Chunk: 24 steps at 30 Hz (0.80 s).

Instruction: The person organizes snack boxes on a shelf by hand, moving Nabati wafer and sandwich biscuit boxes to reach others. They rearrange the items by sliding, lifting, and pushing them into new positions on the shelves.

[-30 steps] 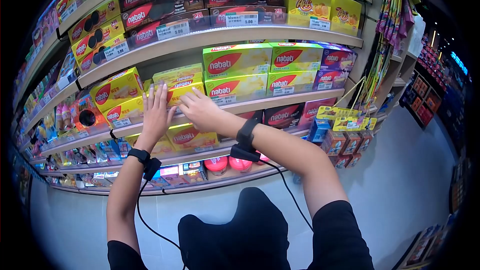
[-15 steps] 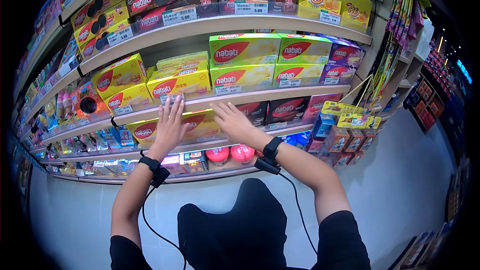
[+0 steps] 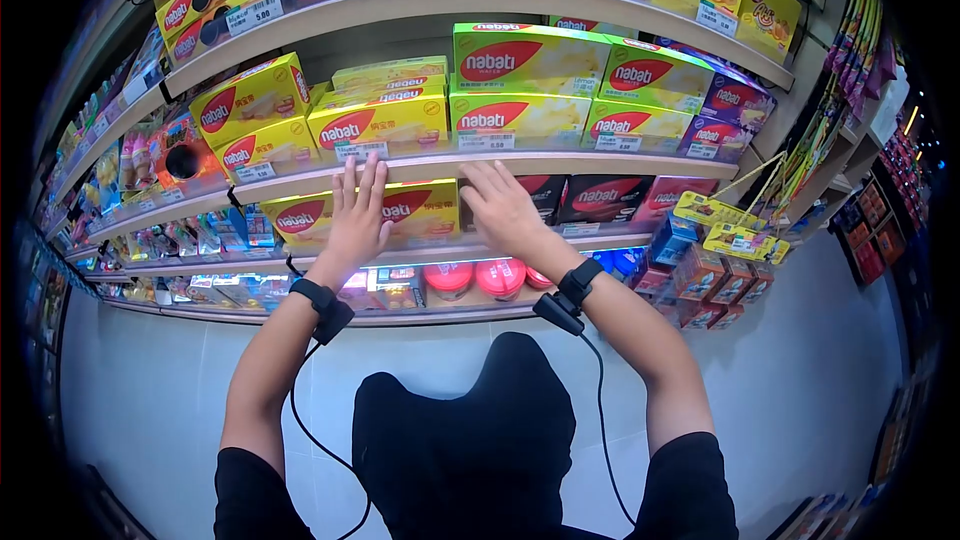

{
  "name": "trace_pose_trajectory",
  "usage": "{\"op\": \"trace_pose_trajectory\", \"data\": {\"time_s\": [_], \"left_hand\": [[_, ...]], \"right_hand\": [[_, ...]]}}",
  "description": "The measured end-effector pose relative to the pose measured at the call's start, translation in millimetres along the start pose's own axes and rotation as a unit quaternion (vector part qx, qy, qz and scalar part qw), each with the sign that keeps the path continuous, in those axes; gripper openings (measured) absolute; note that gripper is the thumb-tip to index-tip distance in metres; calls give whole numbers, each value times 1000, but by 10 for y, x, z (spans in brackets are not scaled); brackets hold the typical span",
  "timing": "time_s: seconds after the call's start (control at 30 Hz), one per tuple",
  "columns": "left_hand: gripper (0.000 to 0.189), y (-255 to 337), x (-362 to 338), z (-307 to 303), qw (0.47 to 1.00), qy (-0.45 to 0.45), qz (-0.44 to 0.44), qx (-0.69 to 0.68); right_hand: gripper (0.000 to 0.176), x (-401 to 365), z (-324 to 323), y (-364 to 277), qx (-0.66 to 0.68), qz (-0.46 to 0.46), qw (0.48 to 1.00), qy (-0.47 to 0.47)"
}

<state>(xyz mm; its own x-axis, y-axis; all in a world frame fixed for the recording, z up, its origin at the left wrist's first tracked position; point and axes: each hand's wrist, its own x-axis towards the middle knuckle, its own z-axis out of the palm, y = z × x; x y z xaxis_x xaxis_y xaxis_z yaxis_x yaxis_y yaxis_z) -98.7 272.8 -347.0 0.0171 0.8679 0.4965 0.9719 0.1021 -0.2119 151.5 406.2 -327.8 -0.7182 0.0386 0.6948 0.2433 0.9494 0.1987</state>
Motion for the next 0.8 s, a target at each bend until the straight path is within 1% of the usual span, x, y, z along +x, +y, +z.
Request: {"op": "trace_pose_trajectory", "data": {"time_s": [0.03, 0.07, 0.13, 0.2, 0.3, 0.4, 0.5, 0.57, 0.63, 0.8], "left_hand": [[109, -9, 4, 32, 1000, 23, 13, 13], [109, -8, -12, 54, 1000, 23, 7, 6], [110, 50, 5, 32, 1000, 27, -2, -5], [111, 75, 11, 37, 999, 31, -7, -8], [111, 141, 33, 71, 998, 41, -30, -34], [105, 267, 91, 96, 995, 86, -31, -42], [99, 468, 300, -76, 992, 100, 23, -70], [97, 579, 443, -163, 989, 107, 36, -101], [94, 699, 519, -216, 985, 125, 36, -117], [91, 828, 530, -84, 981, 153, 19, -114]], "right_hand": [[30, 1, -33, 43, 5, 18, 1000, 10], [28, 2, -71, 100, 9, 37, 999, 21], [24, 35, -211, 218, 6, 79, 993, 89], [23, 59, -295, 357, -12, 157, 984, 84], [21, 106, -398, 544, -9, 191, 977, 94], [23, 110, -376, 675, 32, 214, 974, 64], [15, 122, -329, 727, 37, 211, 975, 64], [12, 166, -286, 744, 47, 208, 974, 71], [10, 178, -240, 778, 57, 209, 973, 79], [10, 217, -221, 789, 37, 187, 978, 88]]}}
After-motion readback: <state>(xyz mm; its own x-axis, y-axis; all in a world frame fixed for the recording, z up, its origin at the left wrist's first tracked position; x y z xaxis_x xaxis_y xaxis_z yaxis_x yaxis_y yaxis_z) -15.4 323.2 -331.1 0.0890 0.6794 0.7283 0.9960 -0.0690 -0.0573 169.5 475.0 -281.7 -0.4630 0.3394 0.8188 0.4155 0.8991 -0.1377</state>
